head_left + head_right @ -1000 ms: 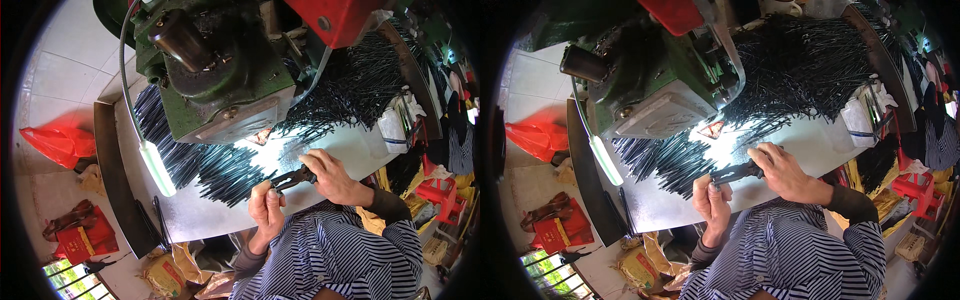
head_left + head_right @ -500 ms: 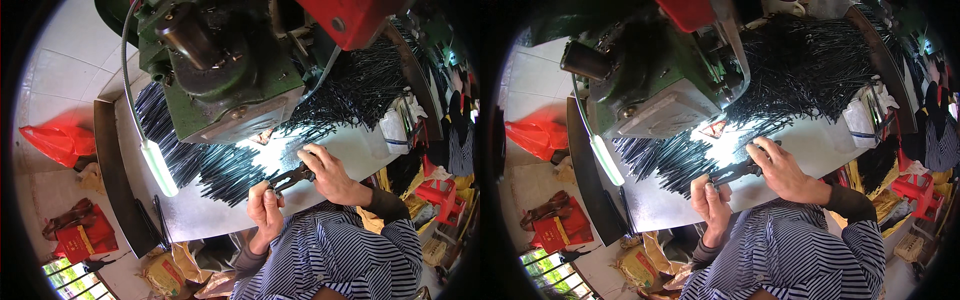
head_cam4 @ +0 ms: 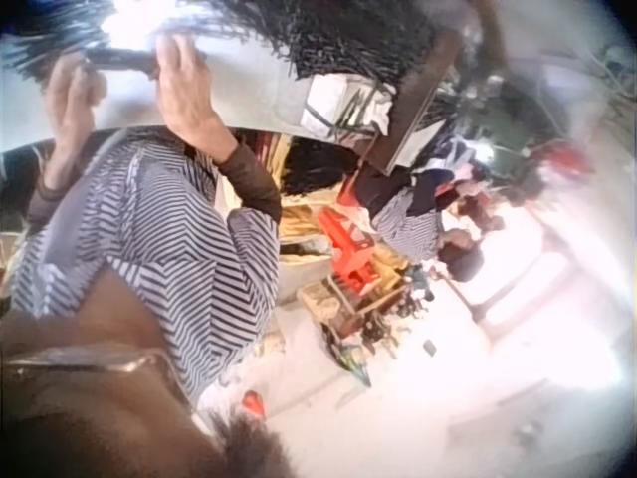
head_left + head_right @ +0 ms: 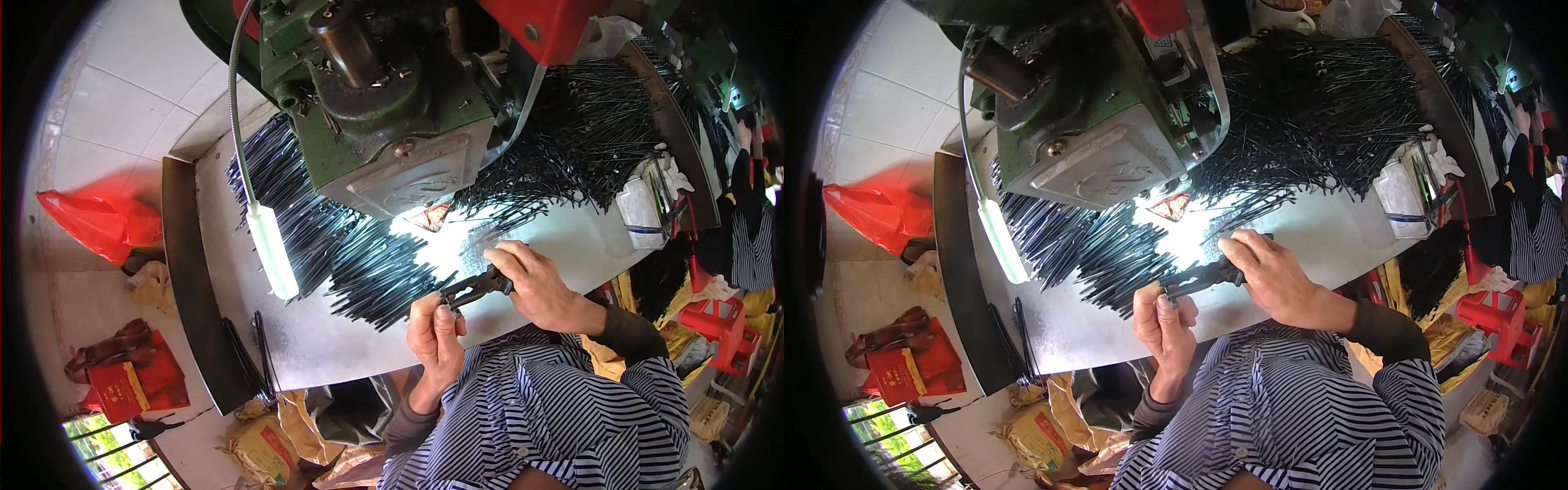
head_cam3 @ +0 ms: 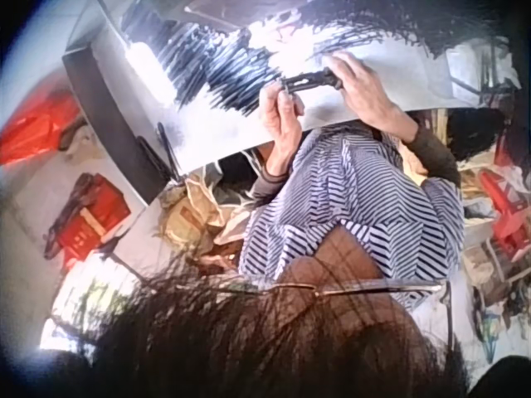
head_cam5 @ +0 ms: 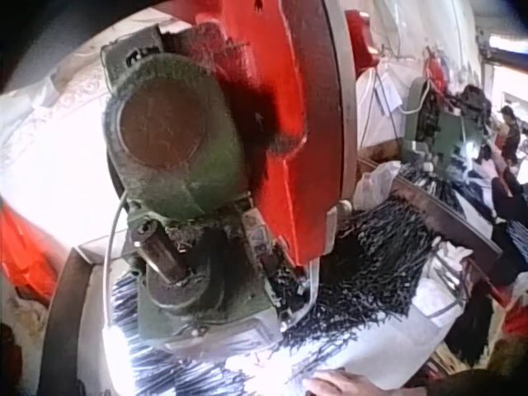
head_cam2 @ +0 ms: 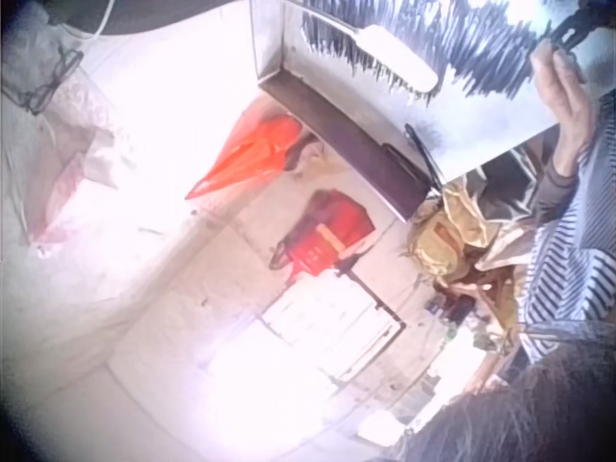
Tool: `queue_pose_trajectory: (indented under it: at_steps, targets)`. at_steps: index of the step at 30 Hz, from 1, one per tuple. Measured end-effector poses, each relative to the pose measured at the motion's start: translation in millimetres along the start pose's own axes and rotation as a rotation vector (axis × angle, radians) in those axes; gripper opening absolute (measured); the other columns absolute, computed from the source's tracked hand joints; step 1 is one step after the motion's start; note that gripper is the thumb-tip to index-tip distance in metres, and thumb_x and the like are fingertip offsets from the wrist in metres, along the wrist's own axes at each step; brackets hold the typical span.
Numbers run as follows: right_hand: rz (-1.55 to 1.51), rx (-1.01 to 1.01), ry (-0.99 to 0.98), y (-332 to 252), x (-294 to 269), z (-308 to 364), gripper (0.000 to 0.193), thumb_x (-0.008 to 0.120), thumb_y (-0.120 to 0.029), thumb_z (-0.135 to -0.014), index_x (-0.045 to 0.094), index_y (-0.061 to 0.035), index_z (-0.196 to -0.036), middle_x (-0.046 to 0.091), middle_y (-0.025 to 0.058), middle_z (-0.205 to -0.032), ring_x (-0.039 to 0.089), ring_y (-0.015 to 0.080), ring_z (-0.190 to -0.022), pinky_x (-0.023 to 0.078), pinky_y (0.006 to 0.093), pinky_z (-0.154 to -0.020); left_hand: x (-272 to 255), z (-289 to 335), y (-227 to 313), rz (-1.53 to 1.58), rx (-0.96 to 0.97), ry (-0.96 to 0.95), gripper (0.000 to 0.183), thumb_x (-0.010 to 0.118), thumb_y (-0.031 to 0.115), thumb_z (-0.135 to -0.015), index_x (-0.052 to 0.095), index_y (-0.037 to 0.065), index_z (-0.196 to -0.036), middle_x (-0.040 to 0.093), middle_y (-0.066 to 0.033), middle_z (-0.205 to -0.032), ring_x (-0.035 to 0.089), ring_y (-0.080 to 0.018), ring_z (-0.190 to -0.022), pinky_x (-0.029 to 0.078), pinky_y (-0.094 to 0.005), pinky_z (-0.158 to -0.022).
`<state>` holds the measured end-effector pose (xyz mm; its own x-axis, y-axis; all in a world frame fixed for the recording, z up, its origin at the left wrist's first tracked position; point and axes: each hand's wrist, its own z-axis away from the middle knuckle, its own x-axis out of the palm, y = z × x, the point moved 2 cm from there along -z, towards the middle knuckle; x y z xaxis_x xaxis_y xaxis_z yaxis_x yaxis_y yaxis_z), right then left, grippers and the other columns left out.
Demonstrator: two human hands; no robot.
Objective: The person attaches small metal pieces onto the ends of thin rods using a pressing machine and pliers.
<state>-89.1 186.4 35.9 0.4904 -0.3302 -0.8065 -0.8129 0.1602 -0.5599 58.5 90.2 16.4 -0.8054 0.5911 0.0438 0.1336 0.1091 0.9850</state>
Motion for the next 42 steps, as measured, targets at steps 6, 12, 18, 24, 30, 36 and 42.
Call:
queue_pose_trajectory:
  at_steps: [6, 12, 18, 24, 30, 36, 42]
  targets:
    - [-0.003, 0.002, -0.008, -1.4, 1.5, 2.1, 0.066, 0.061, 0.011, -0.062, 0.043, 0.0005, -0.124, 0.048, 0.0167, -0.114, 0.058, 0.0336, -0.096, 0.051, 0.0389, -0.080, 0.0, 1.5, 3.1, 0.014, 0.000, 0.017, 0.019, 0.042, 0.019, -0.100, 0.047, 0.001, -0.101, 0.048, -0.0012, -0.058, 0.039, -0.0057, -0.047, 0.029, -0.0207, -0.045]
    - [-0.019, -0.016, -0.004, 0.5, 2.9, 3.5, 0.065, 0.061, 0.011, -0.063, 0.043, 0.0004, -0.124, 0.048, 0.0166, -0.114, 0.057, 0.0341, -0.097, 0.051, 0.0394, -0.081, 1.3, 1.6, 6.2, 0.027, 0.006, 0.031, 0.019, 0.042, 0.019, -0.100, 0.047, 0.000, -0.100, 0.047, -0.0011, -0.058, 0.040, -0.0056, -0.047, 0.029, -0.0208, -0.045]
    - [-0.041, -0.030, -0.009, -1.5, -0.6, 1.2, 0.064, 0.061, 0.012, -0.061, 0.043, 0.0005, -0.121, 0.048, 0.0167, -0.112, 0.057, 0.0342, -0.097, 0.051, 0.0399, -0.081, -1.5, 3.2, 4.3, 0.001, 0.005, 0.019, 0.019, 0.043, 0.018, -0.100, 0.047, 0.000, -0.102, 0.048, -0.0013, -0.060, 0.041, -0.0058, -0.048, 0.029, -0.0207, -0.045]
    - [-0.064, -0.038, -0.021, 0.9, -0.3, 0.3, 0.064, 0.062, 0.013, -0.059, 0.043, 0.0007, -0.119, 0.047, 0.0167, -0.109, 0.056, 0.0338, -0.096, 0.050, 0.0401, -0.080, -1.9, 3.4, 1.1, 0.003, 0.019, -0.001, 0.019, 0.043, 0.019, -0.100, 0.047, 0.000, -0.102, 0.049, -0.0014, -0.061, 0.040, -0.0055, -0.048, 0.029, -0.0208, -0.045]
    - [-0.070, -0.033, -0.040, 1.8, -0.3, -1.2, 0.062, 0.061, 0.012, -0.060, 0.044, 0.0009, -0.118, 0.047, 0.0170, -0.108, 0.056, 0.0342, -0.096, 0.050, 0.0403, -0.081, -1.3, 2.3, -0.7, 0.032, 0.024, 0.007, 0.019, 0.043, 0.020, -0.100, 0.047, 0.001, -0.102, 0.048, -0.0017, -0.060, 0.039, -0.0055, -0.047, 0.028, -0.0209, -0.045]
    - [0.103, -0.046, 0.011, 2.7, -0.8, -3.4, 0.054, 0.063, 0.009, -0.059, 0.050, -0.0024, -0.111, 0.053, 0.0106, -0.102, 0.055, 0.0270, -0.088, 0.048, 0.0368, -0.073, -2.8, 0.0, 2.5, -0.001, 0.029, 0.001, 0.019, 0.043, 0.019, -0.100, 0.047, 0.000, -0.102, 0.049, -0.0021, -0.062, 0.040, -0.0059, -0.048, 0.029, -0.0208, -0.045]
    - [0.048, -0.077, 0.026, 9.3, -6.2, -10.7, 0.045, 0.069, -0.001, -0.058, 0.055, -0.0070, -0.100, 0.059, 0.0067, -0.092, 0.051, 0.0241, -0.087, 0.044, 0.0337, -0.072, -5.2, -1.2, 8.1, -0.046, 0.058, -0.029, 0.019, 0.044, 0.018, -0.100, 0.050, -0.001, -0.101, 0.049, -0.0021, -0.063, 0.041, -0.0057, -0.049, 0.030, -0.0203, -0.046]
